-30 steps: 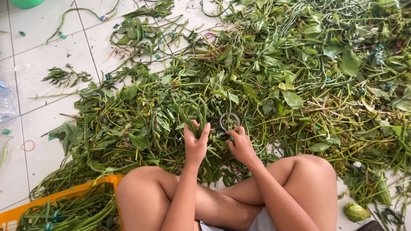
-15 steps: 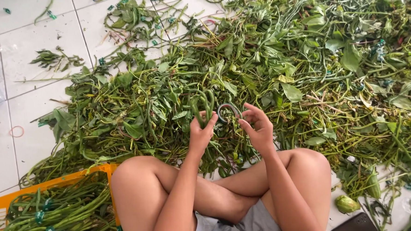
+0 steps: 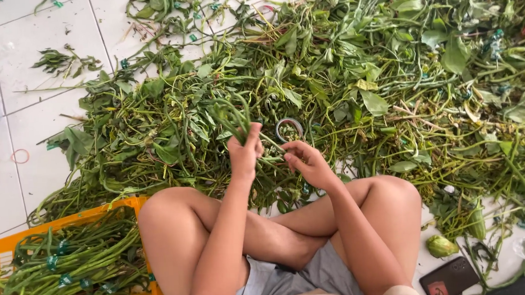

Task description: Selecting leafy vegetable stems from a pile, securing them into bunches with rubber bands, and trimming the ends with scissors.

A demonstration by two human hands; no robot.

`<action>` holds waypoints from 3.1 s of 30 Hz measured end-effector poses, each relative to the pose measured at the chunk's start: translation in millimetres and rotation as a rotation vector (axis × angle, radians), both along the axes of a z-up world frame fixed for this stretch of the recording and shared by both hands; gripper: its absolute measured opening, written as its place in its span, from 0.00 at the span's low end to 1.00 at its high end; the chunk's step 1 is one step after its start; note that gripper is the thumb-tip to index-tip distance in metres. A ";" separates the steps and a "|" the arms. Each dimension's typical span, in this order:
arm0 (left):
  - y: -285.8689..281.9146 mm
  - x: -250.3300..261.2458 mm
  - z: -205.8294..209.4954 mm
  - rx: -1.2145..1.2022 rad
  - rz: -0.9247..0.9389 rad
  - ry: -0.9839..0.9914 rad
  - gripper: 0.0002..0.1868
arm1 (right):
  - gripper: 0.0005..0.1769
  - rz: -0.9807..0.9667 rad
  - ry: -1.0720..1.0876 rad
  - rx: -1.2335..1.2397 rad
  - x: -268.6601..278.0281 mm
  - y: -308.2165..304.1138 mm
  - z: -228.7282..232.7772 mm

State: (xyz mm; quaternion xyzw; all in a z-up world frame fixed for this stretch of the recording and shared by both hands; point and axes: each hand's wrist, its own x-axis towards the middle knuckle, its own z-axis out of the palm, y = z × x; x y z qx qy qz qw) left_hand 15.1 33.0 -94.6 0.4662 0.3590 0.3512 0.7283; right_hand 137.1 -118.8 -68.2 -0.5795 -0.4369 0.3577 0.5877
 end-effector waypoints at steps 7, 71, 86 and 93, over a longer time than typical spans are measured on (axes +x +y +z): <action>-3.5 -12.9 32.8 0.045 -0.161 0.044 0.14 | 0.13 -0.198 0.127 0.072 21.2 2.0 -15.7; -32.7 13.5 -20.0 -0.064 0.052 0.073 0.24 | 0.13 0.114 -0.152 -0.241 -14.8 1.9 -11.3; -38.4 19.1 -34.1 -0.075 0.106 0.195 0.23 | 0.06 0.177 -0.144 -0.329 -14.6 0.2 -8.9; -41.0 8.8 9.7 -0.138 0.136 0.218 0.24 | 0.07 0.149 -0.239 -0.304 -21.7 5.7 -4.9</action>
